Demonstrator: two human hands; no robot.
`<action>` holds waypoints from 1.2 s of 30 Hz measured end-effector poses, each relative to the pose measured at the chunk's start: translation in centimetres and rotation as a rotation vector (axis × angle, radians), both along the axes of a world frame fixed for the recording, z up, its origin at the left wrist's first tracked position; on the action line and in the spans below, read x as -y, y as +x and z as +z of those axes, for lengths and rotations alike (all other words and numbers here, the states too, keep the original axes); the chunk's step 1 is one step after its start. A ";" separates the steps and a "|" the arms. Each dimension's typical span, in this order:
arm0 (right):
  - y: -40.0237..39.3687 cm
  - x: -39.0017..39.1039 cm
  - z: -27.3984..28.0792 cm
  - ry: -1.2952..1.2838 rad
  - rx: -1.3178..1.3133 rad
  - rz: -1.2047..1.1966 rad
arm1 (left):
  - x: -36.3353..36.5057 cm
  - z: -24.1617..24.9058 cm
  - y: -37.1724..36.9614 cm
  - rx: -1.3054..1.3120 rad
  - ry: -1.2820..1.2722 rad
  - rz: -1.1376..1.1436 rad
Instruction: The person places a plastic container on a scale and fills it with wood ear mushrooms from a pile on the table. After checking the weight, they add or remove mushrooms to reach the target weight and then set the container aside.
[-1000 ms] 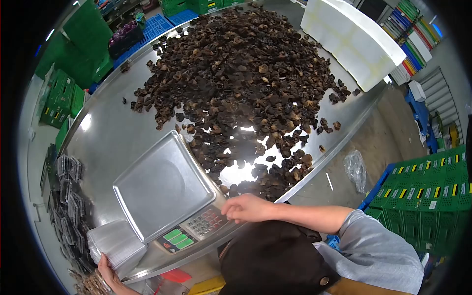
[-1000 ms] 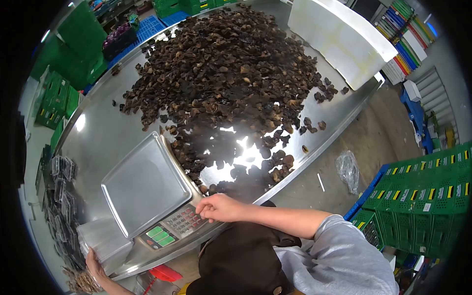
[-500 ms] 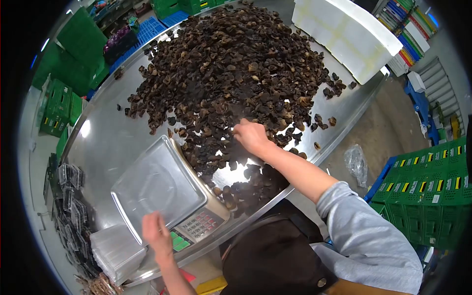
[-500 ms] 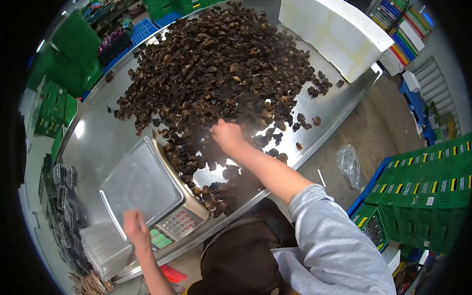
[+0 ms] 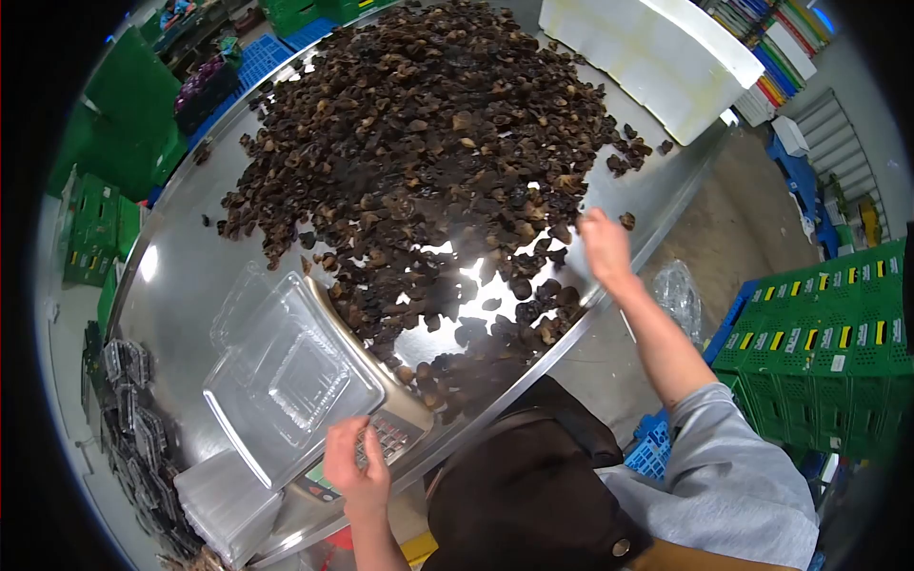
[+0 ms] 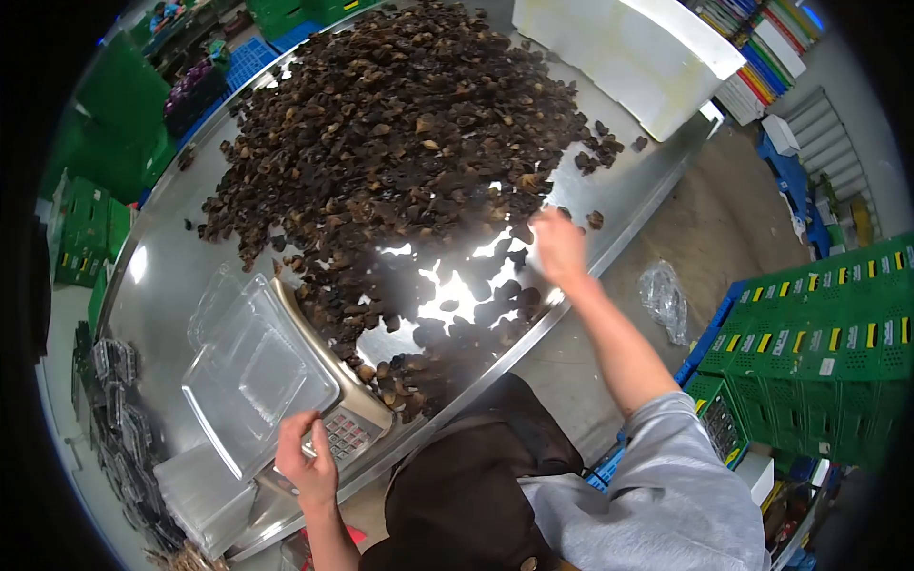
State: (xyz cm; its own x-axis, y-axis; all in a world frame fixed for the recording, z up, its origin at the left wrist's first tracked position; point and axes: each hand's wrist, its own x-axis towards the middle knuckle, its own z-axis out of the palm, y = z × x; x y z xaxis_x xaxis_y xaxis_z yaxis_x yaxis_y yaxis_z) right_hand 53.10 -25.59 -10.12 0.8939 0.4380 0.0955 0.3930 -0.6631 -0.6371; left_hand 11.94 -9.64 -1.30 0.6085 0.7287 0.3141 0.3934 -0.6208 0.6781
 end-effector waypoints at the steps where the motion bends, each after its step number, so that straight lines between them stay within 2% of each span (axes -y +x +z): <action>1: 1.3 3.4 1.1 -0.024 0.010 -0.092 | 0.3 -0.4 0.6 0.007 -0.010 -0.012; 3: 4.0 10.7 0.6 -0.180 -0.025 -0.234 | 0.7 -1.7 1.9 -0.043 -0.076 -0.134; 4: 5.0 14.3 -0.1 -0.296 0.038 -0.249 | 0.7 -2.3 2.6 -0.034 -0.085 -0.199; 6: 7.2 22.8 -4.6 -0.674 0.080 -0.235 | 0.8 -2.8 4.4 -0.041 -0.116 -0.214; 7: 6.7 25.3 -5.9 -0.677 0.079 -0.242 | 0.8 -3.0 5.2 -0.061 -0.144 -0.219; 9: 5.6 28.2 -7.5 -0.691 0.392 -0.043 | 0.4 -3.6 6.5 -0.090 -0.151 -0.228; 11: 5.5 25.1 -4.2 -0.646 0.325 0.000 | -0.1 -4.3 7.8 -0.153 -0.193 -0.185; 13: 5.2 18.5 0.8 -0.857 -0.204 -0.198 | -0.8 -5.0 8.9 -0.153 -0.144 -0.203; 14: 5.3 16.9 1.2 -0.799 -0.177 -0.207 | -1.1 -5.0 9.7 -0.184 -0.160 -0.195; 16: 6.2 15.0 -0.9 -0.591 0.157 -0.029 | -1.5 -5.5 10.8 -0.259 -0.228 -0.162; 18: 5.0 9.4 1.5 -0.119 0.232 0.248 | -1.7 -6.0 12.0 -0.267 -0.246 -0.130; 19: 4.3 6.3 2.4 -0.055 0.211 0.368 | -1.7 -6.4 12.4 -0.273 -0.263 -0.103; 20: 3.4 3.3 3.3 -0.011 -0.060 0.380 | -2.0 -7.6 12.6 -0.315 -0.241 -0.124; 21: 3.0 0.6 3.3 0.026 -0.074 0.474 | -2.0 -8.2 13.1 -0.322 -0.239 -0.121; 23: 3.2 -4.2 -0.1 0.124 0.142 0.514 | -1.8 -8.9 14.4 -0.413 -0.057 -0.084; 25: 2.6 -7.8 -2.7 -0.006 0.116 0.438 | -1.5 -8.8 15.7 -0.502 -0.107 -0.048; 27: -0.7 -9.5 -3.6 -0.057 0.144 0.497 | -1.2 -8.4 17.2 -0.707 -0.162 0.050; 29: -4.7 -9.8 -2.2 -0.081 0.056 0.705 | -1.1 -8.3 18.3 -0.689 -0.220 0.022; 31: -7.6 -9.6 -0.5 -0.146 -0.173 0.916 | -0.8 -11.1 18.3 -0.467 -0.172 0.011; 33: -9.9 -9.6 -3.1 0.002 -0.086 0.904 | -0.8 -12.2 18.1 -0.333 -0.209 0.010; 36: -10.2 -10.8 -3.2 0.078 -0.203 0.918 | -1.8 -13.4 18.0 0.009 -0.408 0.044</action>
State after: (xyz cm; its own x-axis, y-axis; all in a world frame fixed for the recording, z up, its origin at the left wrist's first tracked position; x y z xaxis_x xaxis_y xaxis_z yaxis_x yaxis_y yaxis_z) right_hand 42.86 -14.77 -13.31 0.2048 0.9782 0.0342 0.6169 -0.1018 -0.7804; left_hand 29.91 -7.82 -14.72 0.5729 0.8197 -0.0006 0.4063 -0.2833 0.8687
